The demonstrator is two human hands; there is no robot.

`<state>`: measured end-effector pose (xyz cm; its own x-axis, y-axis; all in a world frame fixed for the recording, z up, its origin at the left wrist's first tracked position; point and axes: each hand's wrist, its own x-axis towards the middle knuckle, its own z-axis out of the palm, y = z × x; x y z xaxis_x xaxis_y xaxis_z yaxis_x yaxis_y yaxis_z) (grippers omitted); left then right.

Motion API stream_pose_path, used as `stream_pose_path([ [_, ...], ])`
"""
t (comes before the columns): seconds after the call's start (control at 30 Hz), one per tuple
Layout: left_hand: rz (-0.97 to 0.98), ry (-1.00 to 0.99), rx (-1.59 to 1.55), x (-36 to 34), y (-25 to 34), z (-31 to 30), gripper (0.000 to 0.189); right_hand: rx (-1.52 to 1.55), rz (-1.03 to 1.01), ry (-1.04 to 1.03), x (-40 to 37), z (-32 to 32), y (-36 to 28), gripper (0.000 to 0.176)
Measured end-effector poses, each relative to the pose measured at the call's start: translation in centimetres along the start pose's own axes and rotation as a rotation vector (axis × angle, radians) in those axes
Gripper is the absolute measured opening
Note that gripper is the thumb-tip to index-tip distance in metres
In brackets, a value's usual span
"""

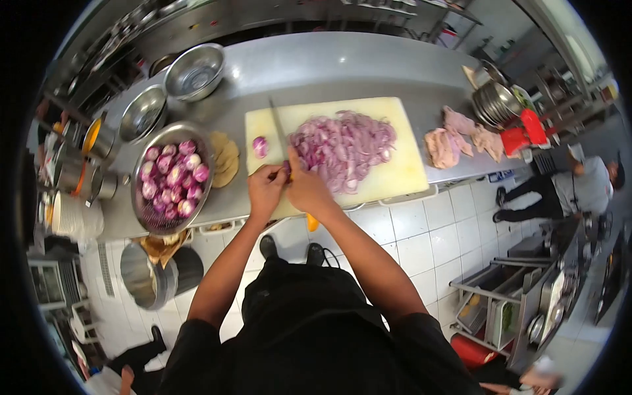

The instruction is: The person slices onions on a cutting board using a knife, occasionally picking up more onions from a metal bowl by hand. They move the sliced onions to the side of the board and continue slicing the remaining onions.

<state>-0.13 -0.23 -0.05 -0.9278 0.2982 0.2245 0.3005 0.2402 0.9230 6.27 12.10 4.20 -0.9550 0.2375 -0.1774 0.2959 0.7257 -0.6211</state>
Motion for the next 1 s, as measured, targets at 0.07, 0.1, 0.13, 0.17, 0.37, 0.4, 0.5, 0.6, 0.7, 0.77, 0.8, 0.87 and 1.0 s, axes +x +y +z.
stream_pose_path([
  [0.07,-0.018,-0.004,-0.023,-0.1,-0.6,0.3,0.015,0.058,0.076,-0.108,0.1,-2.5,-1.5,0.090],
  [0.1,-0.028,-0.006,-0.031,0.0,-0.9,0.3,0.016,0.091,0.104,-0.141,-0.3,-3.6,-2.3,0.090],
  [0.13,-0.021,-0.009,-0.030,0.1,-1.0,0.2,0.016,0.126,0.131,-0.176,-0.9,-4.7,-3.1,0.090],
  [0.17,-0.021,-0.009,-0.033,0.1,-1.0,0.2,0.017,0.157,0.159,-0.215,-1.5,-5.5,-3.4,0.091],
  [0.37,0.003,0.001,0.037,0.0,-0.5,0.1,0.019,0.031,0.067,-0.152,-5.0,-4.4,-3.1,0.091],
  [0.4,0.007,0.007,0.047,0.0,-0.5,0.0,0.019,0.050,0.096,-0.171,-5.4,-4.8,-3.3,0.092],
  [0.5,-0.044,-0.001,0.008,-0.2,-1.2,-0.1,0.017,0.062,0.141,-0.200,-6.0,-5.0,-4.2,0.095],
  [0.6,-0.062,0.011,-0.016,0.0,-1.0,0.3,0.016,0.071,0.138,-0.201,-6.2,-4.8,-4.1,0.095],
  [0.7,-0.062,0.008,0.015,0.1,-0.2,0.1,0.017,0.050,0.137,-0.196,-6.2,-4.7,-4.3,0.094],
  [0.77,-0.028,0.009,0.028,0.0,0.2,0.0,0.017,0.041,0.123,-0.148,-6.0,-3.8,-3.6,0.093],
  [0.8,0.002,0.018,0.025,0.0,-0.2,0.2,0.018,0.039,0.106,-0.138,-5.9,-3.4,-3.4,0.093],
  [0.87,0.019,0.032,-0.009,0.0,-2.1,0.5,0.018,0.085,0.099,-0.150,-5.9,-3.7,-3.3,0.091],
  [1.0,0.011,0.030,-0.012,0.0,-0.6,0.0,0.016,0.025,0.110,-0.181,-5.9,-4.3,-4.1,0.090],
])
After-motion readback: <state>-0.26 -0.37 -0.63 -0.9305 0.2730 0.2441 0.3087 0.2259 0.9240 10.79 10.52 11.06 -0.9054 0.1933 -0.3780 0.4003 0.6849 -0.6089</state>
